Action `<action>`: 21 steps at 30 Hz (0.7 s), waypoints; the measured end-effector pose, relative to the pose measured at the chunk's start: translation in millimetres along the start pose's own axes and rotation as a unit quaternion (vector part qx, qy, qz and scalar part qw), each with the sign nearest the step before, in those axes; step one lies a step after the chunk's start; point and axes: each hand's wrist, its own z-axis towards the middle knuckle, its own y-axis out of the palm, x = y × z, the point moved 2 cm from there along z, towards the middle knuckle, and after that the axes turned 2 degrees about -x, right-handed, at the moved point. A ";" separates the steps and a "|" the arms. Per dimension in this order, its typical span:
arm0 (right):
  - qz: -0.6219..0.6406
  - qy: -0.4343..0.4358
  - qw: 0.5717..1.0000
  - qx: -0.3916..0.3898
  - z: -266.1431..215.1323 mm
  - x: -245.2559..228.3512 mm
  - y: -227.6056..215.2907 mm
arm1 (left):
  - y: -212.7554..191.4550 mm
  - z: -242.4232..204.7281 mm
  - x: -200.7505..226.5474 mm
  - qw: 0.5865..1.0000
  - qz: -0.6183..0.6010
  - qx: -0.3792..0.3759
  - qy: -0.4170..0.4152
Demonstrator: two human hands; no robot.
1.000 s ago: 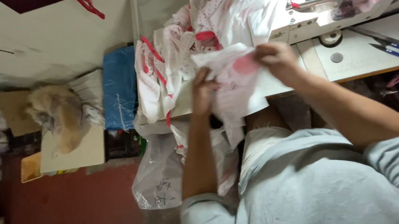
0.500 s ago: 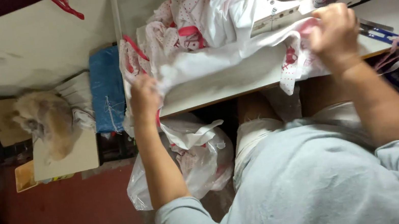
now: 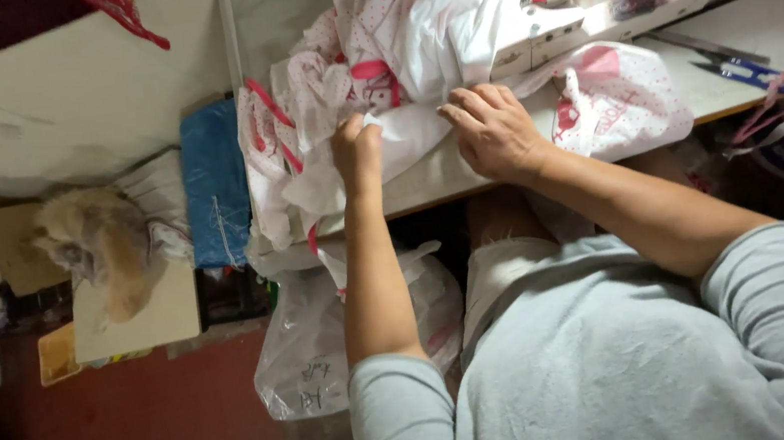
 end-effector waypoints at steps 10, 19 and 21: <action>0.524 0.221 0.805 -0.170 4.5 -13.3 -17.8 | -155.6 -38.9 120.3 0.832 -0.494 -0.148 0.205; 0.656 0.458 0.592 -0.094 -59.9 45.4 -68.2 | 14.1 11.7 200.4 0.934 -0.152 -0.053 0.320; 0.646 0.487 0.578 -0.104 -86.0 51.5 -64.3 | 17.9 -17.8 213.3 0.924 -0.021 0.080 0.373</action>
